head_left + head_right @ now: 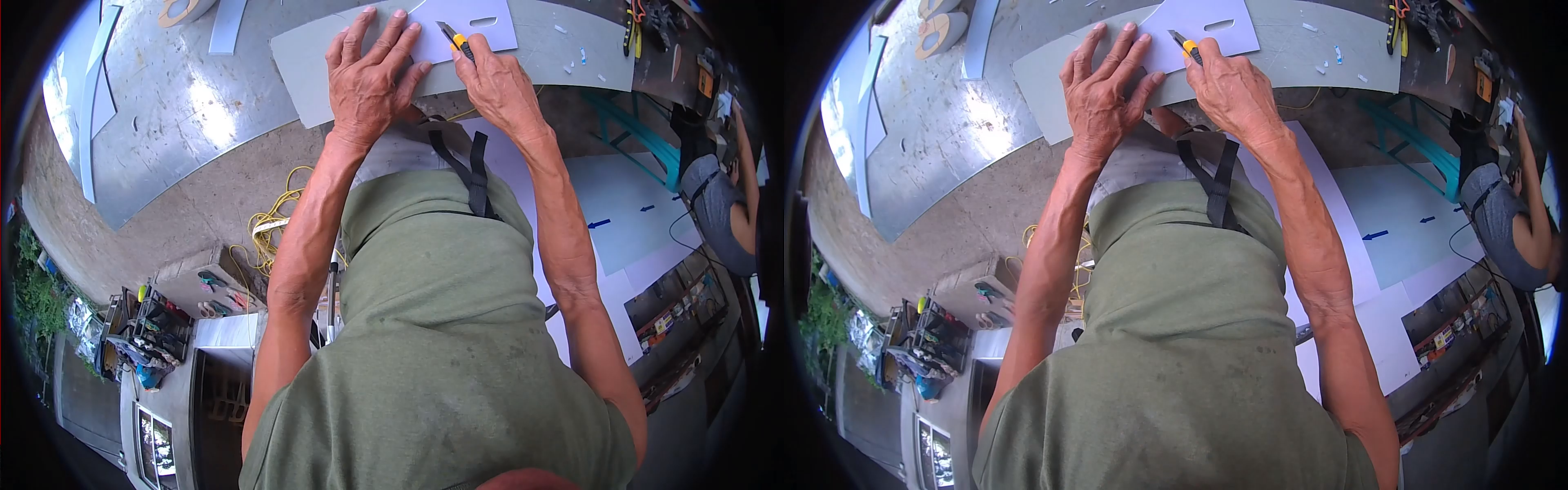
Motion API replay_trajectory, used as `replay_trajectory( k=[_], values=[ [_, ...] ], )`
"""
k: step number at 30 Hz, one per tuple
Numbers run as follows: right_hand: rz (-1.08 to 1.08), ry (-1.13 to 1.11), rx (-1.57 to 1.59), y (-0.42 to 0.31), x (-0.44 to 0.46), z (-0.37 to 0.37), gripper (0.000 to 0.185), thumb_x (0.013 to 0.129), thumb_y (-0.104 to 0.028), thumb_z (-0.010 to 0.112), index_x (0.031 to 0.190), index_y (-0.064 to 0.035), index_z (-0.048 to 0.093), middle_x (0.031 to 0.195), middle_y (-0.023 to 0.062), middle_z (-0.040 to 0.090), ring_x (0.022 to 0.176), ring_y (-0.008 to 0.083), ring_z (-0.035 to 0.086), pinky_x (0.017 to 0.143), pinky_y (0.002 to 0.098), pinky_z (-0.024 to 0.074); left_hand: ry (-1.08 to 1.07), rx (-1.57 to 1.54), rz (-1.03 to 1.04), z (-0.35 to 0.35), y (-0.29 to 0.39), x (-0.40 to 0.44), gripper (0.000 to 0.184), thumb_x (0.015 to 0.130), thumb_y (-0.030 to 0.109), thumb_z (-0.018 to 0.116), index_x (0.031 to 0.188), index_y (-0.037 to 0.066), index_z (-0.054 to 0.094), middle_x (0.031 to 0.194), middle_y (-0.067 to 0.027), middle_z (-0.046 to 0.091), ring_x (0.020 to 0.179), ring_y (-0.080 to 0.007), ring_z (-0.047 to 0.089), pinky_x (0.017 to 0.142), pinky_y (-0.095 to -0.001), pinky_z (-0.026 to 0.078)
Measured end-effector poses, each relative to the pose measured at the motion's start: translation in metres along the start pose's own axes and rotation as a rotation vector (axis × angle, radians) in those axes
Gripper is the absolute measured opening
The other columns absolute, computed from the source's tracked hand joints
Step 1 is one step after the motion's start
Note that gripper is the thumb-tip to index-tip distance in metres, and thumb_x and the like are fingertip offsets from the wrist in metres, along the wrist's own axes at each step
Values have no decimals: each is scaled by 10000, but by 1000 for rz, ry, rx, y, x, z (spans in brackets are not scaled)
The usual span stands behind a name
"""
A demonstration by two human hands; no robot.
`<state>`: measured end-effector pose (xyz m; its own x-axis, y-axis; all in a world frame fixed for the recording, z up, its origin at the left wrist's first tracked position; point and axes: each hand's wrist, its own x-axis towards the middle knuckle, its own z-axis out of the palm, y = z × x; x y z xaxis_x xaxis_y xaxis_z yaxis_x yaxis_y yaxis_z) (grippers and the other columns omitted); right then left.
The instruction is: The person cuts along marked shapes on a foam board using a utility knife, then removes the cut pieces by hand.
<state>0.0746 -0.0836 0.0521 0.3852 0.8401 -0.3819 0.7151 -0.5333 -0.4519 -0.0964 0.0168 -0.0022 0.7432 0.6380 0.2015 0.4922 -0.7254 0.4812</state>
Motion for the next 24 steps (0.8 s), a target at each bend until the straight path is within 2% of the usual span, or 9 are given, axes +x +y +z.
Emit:
replay_trajectory(
  k=[8,16,24],
  values=[
    [29,-101,-160,-16,6,-16,283,1044,-279,512,1033,3,527,780,258,699,786,482,697,716,576,551,-3,11,2,-1,3,0,496,895,453,748,1349,263,689,1460,57,610,1438,-254,431,1165,-442,284],
    [7,-114,-170,-23,9,-19,310,1040,-267,501,1014,40,536,817,285,703,812,498,699,740,578,557,25,-7,-19,2,5,3,502,853,432,796,1320,268,708,1428,72,634,1434,-243,438,1163,-433,287],
    [48,-148,-173,-30,10,-20,303,1036,-255,508,1010,46,531,844,290,706,836,497,701,742,580,556,40,-23,-46,7,2,0,501,851,444,796,1311,263,714,1412,65,646,1439,-231,435,1201,-438,243]
  ],
)
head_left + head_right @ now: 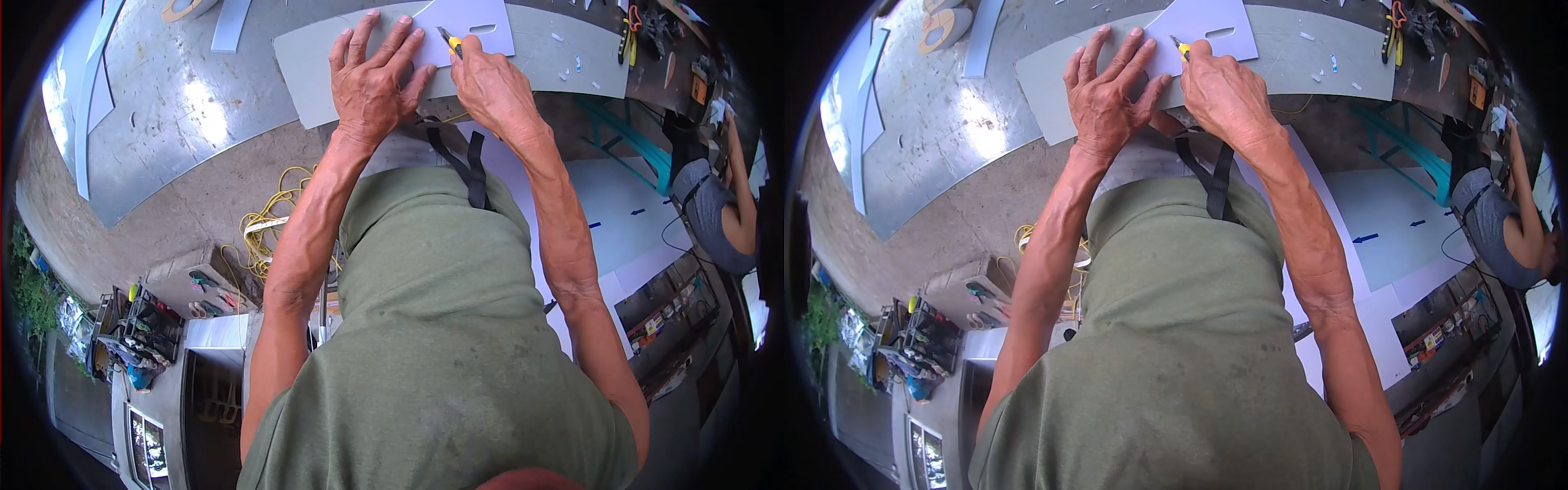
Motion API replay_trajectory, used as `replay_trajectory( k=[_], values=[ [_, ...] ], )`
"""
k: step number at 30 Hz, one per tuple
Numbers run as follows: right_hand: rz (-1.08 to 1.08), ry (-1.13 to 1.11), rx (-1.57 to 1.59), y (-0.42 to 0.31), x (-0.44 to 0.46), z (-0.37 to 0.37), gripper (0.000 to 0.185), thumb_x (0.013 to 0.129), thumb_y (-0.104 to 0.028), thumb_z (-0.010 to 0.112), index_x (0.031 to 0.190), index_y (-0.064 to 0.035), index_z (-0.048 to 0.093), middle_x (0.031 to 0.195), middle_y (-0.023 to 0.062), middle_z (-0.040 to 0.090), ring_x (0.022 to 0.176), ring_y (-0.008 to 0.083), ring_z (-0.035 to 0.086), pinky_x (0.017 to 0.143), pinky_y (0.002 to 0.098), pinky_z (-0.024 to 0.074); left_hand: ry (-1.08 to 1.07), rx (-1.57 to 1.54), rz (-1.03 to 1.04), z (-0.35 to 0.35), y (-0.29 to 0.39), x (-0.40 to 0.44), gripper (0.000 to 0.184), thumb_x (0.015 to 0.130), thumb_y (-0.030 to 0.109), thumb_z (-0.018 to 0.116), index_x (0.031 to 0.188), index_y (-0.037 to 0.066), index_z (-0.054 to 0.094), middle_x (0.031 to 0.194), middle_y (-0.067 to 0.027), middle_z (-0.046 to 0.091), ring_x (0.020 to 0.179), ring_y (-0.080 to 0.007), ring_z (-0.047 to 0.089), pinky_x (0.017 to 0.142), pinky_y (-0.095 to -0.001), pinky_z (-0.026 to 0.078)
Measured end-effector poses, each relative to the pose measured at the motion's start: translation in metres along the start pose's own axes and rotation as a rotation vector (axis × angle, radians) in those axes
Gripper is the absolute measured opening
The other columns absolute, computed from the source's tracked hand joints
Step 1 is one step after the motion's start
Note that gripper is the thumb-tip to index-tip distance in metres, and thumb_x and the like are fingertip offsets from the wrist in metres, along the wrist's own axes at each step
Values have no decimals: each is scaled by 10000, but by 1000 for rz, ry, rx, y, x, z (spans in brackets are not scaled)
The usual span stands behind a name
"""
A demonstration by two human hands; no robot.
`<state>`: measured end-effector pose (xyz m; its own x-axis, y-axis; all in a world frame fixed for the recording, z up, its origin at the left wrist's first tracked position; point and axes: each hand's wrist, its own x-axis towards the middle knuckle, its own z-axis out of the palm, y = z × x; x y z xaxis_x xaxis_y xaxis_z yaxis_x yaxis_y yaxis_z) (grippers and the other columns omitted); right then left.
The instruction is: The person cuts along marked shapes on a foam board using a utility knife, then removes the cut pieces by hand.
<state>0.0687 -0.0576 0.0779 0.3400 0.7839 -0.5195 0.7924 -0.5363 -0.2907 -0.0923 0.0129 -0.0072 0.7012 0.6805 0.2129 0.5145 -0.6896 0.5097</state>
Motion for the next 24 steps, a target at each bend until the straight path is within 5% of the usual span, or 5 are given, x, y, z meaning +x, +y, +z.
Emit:
replay_trajectory(
  k=[24],
  values=[
    [46,-21,38,-6,-4,3,284,1029,-235,515,1002,48,525,831,301,697,827,498,701,740,585,551,21,-2,-30,0,5,1,486,824,397,812,1278,243,733,1379,65,668,1426,-240,444,1242,-528,149]
  ],
)
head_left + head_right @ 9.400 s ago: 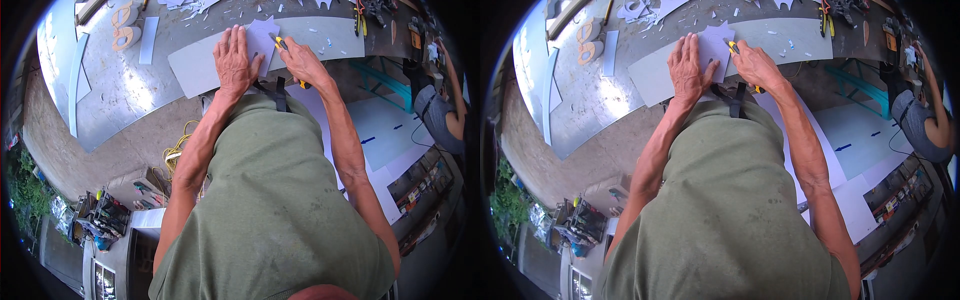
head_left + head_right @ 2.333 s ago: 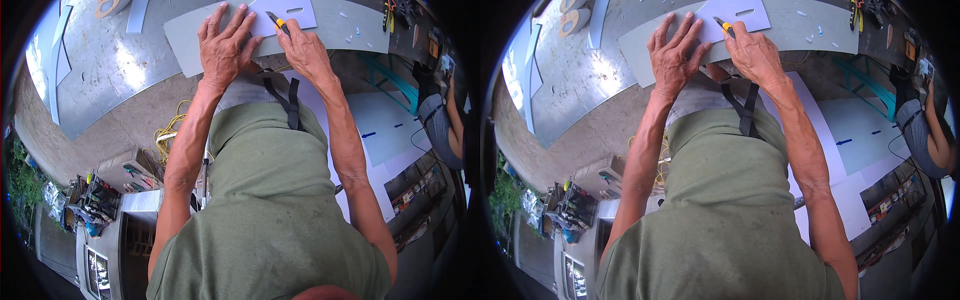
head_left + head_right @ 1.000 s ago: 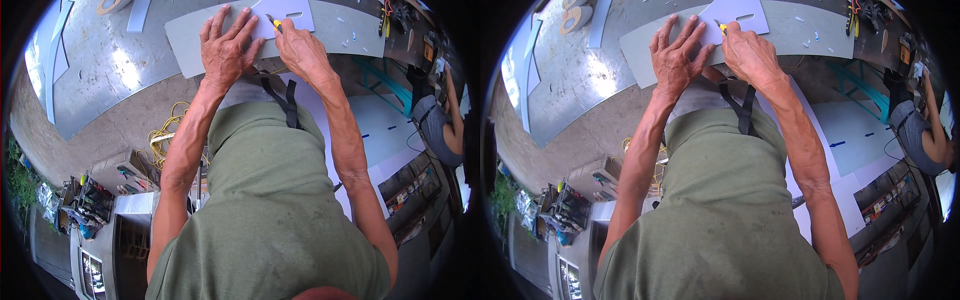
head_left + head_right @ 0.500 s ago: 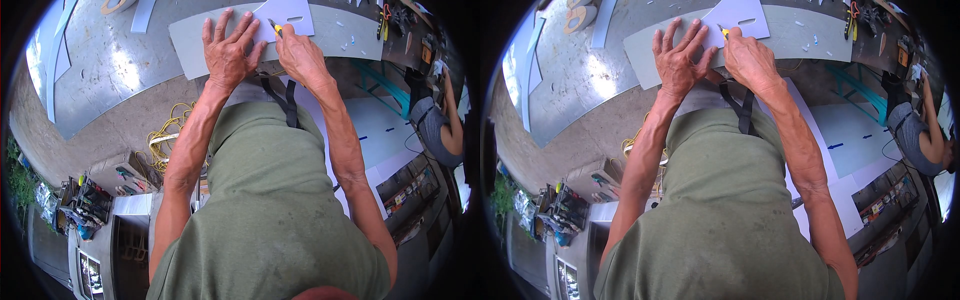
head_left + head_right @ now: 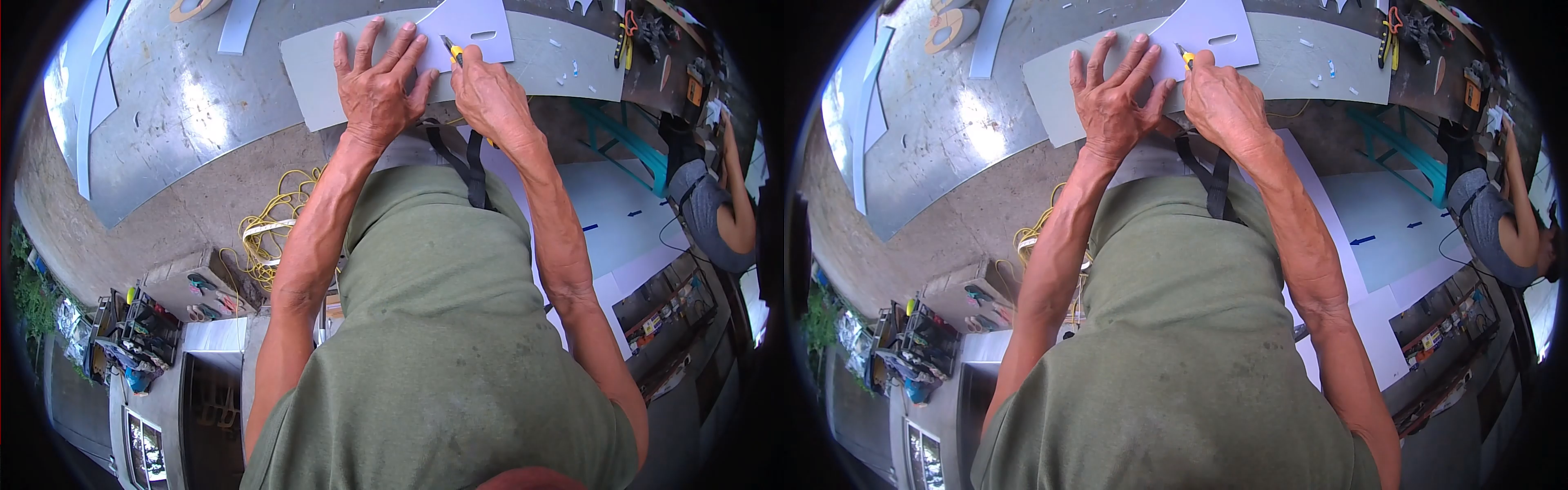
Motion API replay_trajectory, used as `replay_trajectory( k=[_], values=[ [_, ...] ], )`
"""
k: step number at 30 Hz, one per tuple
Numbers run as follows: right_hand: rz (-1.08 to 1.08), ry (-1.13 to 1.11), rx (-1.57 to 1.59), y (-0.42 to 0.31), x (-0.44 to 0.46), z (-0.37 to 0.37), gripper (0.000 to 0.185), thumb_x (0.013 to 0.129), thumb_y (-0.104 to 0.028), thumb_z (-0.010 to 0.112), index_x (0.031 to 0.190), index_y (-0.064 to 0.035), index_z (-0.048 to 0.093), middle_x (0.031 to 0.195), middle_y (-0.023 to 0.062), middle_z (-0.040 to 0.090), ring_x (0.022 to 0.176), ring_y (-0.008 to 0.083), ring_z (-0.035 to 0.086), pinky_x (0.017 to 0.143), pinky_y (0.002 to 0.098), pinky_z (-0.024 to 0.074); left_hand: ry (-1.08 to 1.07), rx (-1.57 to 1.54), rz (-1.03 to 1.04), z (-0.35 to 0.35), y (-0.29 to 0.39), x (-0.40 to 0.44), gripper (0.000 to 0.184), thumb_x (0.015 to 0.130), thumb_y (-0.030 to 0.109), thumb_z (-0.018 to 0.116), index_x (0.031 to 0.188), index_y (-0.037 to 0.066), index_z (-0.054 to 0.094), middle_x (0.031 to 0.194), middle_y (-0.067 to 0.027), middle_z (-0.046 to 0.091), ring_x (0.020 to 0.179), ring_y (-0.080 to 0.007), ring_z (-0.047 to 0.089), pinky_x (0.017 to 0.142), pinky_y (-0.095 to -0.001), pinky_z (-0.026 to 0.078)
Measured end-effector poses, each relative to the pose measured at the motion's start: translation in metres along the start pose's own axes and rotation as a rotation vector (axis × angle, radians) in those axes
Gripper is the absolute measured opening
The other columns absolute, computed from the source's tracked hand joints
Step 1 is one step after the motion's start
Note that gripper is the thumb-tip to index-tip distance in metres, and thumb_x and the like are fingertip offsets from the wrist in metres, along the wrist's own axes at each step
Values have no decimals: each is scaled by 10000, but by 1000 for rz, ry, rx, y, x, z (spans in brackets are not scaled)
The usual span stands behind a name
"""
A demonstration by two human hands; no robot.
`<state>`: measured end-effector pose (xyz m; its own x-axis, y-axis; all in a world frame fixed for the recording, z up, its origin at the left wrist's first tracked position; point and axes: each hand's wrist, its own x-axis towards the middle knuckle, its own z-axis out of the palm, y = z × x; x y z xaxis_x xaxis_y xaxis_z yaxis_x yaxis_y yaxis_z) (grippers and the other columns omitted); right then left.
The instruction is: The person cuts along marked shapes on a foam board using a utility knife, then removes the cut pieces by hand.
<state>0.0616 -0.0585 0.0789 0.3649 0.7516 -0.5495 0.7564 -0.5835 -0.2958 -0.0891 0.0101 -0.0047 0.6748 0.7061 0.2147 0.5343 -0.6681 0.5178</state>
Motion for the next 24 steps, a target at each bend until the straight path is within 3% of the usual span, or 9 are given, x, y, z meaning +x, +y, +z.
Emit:
replay_trajectory(
  k=[15,24],
  values=[
    [13,7,-2,-2,-2,0,286,1028,-241,511,993,43,514,821,302,693,816,509,695,735,589,550,15,-14,5,2,0,0,479,812,381,821,1258,223,746,1370,47,675,1427,-258,444,1240,-561,136],
    [-35,-115,-47,9,8,-15,311,1030,-247,497,1022,62,526,856,311,700,833,507,695,747,585,551,12,-34,-3,3,0,-1,488,803,374,833,1259,223,746,1373,45,673,1428,-259,446,1240,-570,134]
  ],
)
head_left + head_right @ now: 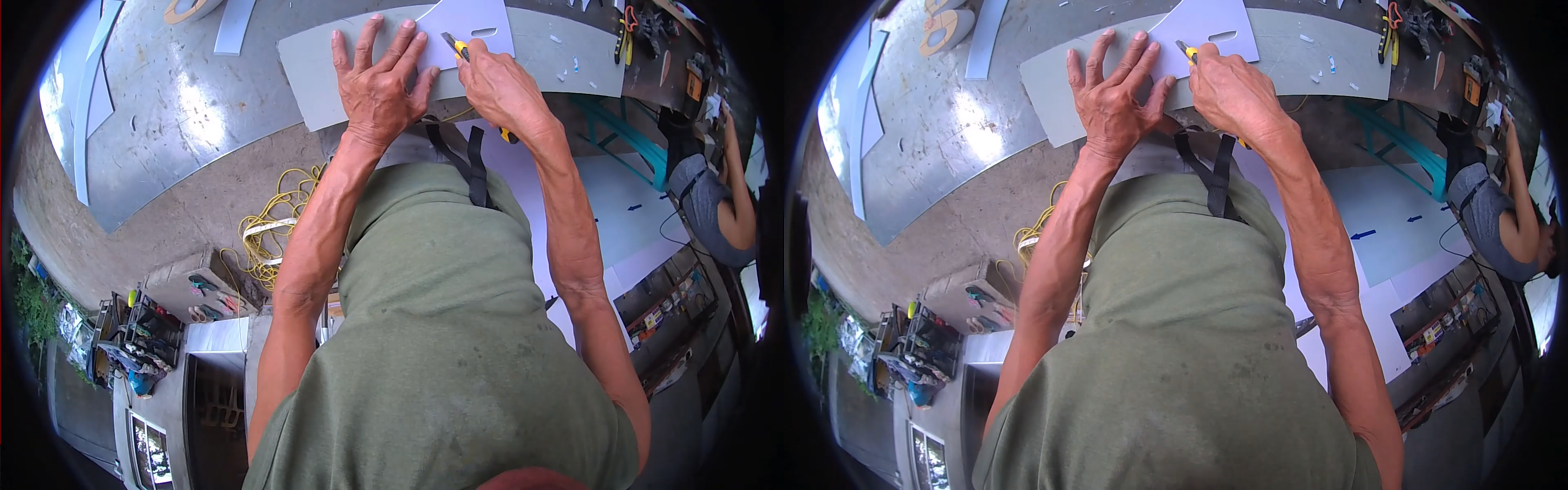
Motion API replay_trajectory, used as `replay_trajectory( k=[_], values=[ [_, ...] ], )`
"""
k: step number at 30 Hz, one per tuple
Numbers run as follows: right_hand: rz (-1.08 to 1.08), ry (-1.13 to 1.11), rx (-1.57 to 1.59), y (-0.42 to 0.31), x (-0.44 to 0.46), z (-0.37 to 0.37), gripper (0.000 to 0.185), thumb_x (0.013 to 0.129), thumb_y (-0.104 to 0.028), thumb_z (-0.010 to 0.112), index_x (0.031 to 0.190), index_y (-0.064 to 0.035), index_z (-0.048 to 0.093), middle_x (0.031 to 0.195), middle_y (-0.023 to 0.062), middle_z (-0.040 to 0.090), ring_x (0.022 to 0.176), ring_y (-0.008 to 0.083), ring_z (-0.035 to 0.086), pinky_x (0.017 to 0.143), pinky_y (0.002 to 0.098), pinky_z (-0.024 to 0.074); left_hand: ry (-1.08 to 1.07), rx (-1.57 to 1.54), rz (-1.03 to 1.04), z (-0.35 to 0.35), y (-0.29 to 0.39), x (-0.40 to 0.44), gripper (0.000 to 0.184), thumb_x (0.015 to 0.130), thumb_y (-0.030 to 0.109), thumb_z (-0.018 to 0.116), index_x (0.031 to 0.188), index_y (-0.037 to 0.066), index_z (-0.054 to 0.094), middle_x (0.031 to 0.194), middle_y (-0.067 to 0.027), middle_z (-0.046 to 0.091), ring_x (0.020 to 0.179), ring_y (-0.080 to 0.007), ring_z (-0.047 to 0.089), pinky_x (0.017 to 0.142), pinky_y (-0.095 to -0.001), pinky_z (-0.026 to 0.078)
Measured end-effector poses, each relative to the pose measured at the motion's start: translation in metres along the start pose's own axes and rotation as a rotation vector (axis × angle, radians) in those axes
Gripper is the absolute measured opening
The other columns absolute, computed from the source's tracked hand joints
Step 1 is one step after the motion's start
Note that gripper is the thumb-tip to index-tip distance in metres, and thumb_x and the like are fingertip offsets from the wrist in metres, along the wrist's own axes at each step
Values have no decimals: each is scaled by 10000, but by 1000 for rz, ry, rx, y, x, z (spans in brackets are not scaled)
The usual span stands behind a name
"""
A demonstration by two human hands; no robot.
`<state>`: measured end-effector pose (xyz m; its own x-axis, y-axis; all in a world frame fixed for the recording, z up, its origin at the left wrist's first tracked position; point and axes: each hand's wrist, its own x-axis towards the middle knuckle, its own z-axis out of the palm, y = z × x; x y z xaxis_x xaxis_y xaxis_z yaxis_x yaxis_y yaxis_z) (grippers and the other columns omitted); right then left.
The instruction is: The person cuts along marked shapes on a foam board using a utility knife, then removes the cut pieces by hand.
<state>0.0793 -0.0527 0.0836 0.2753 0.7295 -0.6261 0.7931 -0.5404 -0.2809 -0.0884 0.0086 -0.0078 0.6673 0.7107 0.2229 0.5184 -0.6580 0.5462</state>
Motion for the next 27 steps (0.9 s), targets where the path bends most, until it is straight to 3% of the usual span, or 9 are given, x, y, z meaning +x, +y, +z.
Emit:
replay_trajectory(
  k=[14,27],
  values=[
    [21,134,97,-9,-10,20,275,1021,-218,517,974,53,507,800,306,684,805,506,694,715,571,559,4,-7,-3,0,2,0,483,796,355,833,1250,209,752,1363,39,681,1431,-270,446,1246,-583,111],
    [106,46,130,-12,-20,12,267,1009,-205,509,972,59,507,795,314,684,823,515,692,735,571,554,3,-16,-8,-1,0,1,475,798,361,837,1237,198,757,1371,43,675,1432,-269,444,1251,-570,112]
  ],
)
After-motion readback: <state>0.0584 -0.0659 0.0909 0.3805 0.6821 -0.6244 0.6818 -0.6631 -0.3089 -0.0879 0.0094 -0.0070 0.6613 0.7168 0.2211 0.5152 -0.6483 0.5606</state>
